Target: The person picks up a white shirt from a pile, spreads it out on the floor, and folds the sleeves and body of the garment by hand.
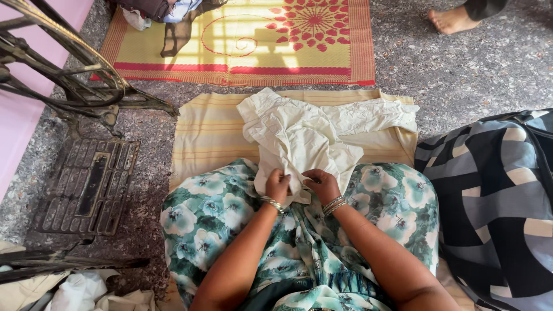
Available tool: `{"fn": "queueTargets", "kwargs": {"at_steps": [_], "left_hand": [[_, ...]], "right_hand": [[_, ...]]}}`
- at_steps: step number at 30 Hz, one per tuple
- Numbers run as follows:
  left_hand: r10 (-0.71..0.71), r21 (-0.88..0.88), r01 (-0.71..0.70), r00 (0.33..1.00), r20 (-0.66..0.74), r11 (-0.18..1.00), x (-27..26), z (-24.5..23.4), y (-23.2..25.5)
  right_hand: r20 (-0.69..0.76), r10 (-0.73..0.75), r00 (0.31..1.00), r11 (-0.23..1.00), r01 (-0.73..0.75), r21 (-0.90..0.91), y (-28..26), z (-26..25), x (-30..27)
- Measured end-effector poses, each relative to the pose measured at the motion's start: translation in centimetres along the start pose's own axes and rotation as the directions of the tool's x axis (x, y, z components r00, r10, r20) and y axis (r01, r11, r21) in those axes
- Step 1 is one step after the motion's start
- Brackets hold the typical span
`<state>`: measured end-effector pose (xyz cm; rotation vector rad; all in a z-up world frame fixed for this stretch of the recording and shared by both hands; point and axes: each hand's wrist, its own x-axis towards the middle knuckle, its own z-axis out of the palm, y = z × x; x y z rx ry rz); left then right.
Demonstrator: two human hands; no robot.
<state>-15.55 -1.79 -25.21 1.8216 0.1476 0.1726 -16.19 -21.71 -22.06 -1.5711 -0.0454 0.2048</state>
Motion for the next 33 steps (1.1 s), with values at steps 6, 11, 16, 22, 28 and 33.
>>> {"fn": "queueTargets", "kwargs": {"at_steps": [6,11,16,22,28,33], "left_hand": [[-0.151,-0.291,0.207,0.967,0.203,0.934,-0.9,2.2,2.5],[-0.232,-0.429,0.345,0.927,0.294,0.835,0.2,2.1,-0.2],[-0.220,-0.463,0.301,0.950,0.223,0.834,0.4,2.2,0.0],[-0.291,-0.539,0.360,0.933,0.212,0.761,0.2,1.8,-0.1],[-0.382,-0.600,0.392,0.911,0.152,0.697,-0.4,1.7,1.7],[-0.445,-0.585,0.451,0.880,0.166,0.674,-0.6,1.9,1.3]], "right_hand": [[-0.099,-0.023,0.995,0.981,0.042,0.191,3.3,0.2,0.5],[-0.108,-0.020,0.994,0.969,0.045,0.242,3.7,0.8,0.2],[-0.066,0.019,0.998,0.967,-0.002,0.255,3.1,1.0,-0.1],[-0.127,0.056,0.990,0.998,-0.051,0.039,1.0,2.3,-1.1],[-0.194,0.009,0.981,0.999,-0.015,-0.028,0.9,2.3,-0.5],[-0.038,0.151,0.988,0.930,-0.129,0.344,3.1,1.7,1.3]]}}
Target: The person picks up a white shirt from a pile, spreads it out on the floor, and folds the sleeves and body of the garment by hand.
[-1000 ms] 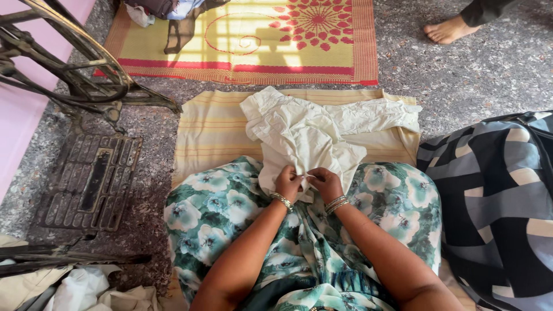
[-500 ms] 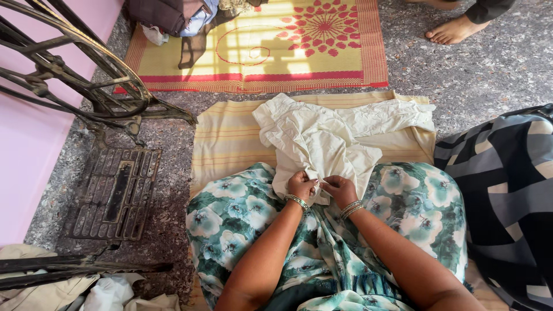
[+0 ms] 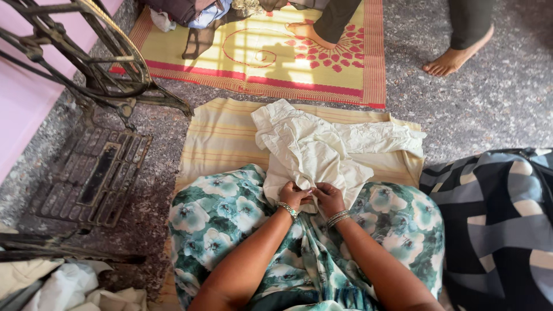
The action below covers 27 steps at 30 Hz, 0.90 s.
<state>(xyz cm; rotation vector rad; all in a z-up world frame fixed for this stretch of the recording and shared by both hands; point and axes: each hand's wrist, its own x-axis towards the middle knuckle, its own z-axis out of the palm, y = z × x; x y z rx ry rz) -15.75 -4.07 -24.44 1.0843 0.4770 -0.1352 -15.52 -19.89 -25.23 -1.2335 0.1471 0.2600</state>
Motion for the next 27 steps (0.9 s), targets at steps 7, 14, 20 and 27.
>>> {"fn": "queueTargets", "kwargs": {"at_steps": [7,14,20,27], "left_hand": [[0.046,0.073,-0.054,0.993,0.108,0.996,1.2,-0.8,-1.4],[-0.001,0.035,-0.002,0.995,0.101,0.999,2.1,-1.2,-1.9],[0.090,0.024,-0.093,0.991,0.097,0.995,2.1,-1.2,-2.2],[0.115,0.042,-0.116,0.993,0.036,0.992,2.0,-1.0,-1.8]], "right_hand": [[0.192,0.123,0.974,0.970,-0.159,0.186,-0.1,-1.3,1.4],[0.203,0.102,0.974,0.983,-0.130,0.127,-0.4,-1.8,1.6],[0.111,0.064,0.992,0.979,-0.040,-0.201,-0.7,-1.7,1.3],[0.045,0.008,0.999,0.963,0.004,-0.270,-0.6,-1.3,1.0]]}}
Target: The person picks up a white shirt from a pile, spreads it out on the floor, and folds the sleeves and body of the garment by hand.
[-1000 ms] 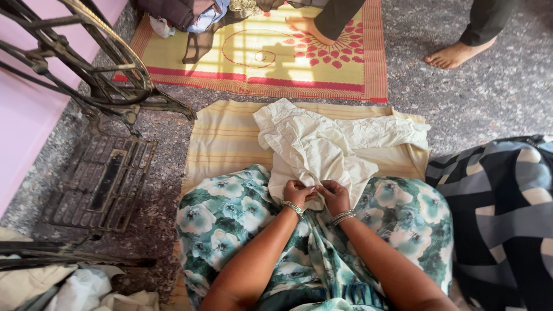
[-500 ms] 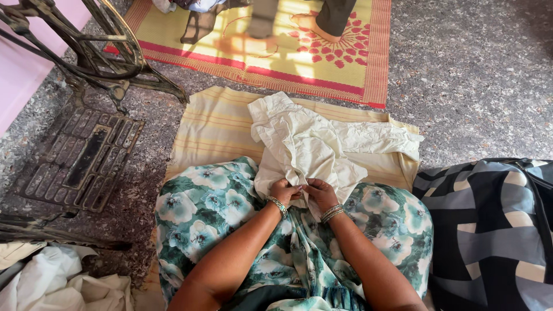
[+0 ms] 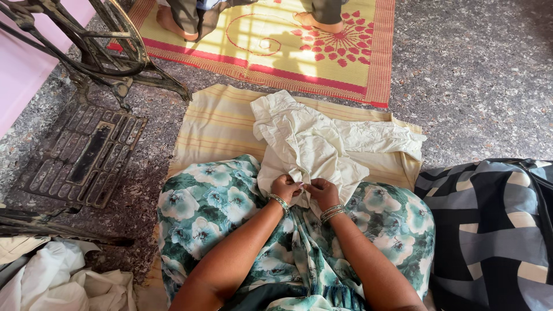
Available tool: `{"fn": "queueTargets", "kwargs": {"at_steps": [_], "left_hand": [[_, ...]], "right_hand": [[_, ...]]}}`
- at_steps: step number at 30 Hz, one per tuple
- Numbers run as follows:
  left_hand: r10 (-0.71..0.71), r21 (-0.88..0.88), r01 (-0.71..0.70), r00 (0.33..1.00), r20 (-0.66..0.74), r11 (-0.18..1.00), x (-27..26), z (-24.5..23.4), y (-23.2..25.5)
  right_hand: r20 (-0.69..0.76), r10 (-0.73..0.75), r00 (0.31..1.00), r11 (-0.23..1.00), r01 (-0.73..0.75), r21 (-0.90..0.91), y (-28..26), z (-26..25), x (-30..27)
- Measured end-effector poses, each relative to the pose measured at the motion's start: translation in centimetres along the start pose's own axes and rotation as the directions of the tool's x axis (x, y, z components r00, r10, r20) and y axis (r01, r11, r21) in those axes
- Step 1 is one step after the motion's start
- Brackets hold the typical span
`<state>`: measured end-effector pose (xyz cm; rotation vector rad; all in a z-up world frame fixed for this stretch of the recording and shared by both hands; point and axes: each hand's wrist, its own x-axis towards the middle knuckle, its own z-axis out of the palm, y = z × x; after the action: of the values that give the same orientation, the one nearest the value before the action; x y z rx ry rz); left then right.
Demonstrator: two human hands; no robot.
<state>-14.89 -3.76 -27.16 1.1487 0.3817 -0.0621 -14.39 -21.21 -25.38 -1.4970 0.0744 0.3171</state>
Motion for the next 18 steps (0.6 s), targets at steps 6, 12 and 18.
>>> {"fn": "queueTargets", "kwargs": {"at_steps": [6,12,18], "left_hand": [[-0.105,0.111,0.104,0.994,0.003,0.988,-0.3,0.0,0.5],[-0.052,0.133,0.053,0.999,-0.008,0.990,-0.3,0.1,0.1],[-0.011,0.085,0.009,1.000,0.019,0.996,-0.9,0.1,-0.3]], "right_hand": [[0.124,-0.009,0.992,0.997,-0.001,0.080,-0.1,-0.8,0.2],[0.146,-0.029,0.989,0.991,0.009,0.132,0.2,-0.8,0.3],[0.029,-0.039,0.999,0.998,0.037,0.052,0.9,-0.5,-0.2]]}}
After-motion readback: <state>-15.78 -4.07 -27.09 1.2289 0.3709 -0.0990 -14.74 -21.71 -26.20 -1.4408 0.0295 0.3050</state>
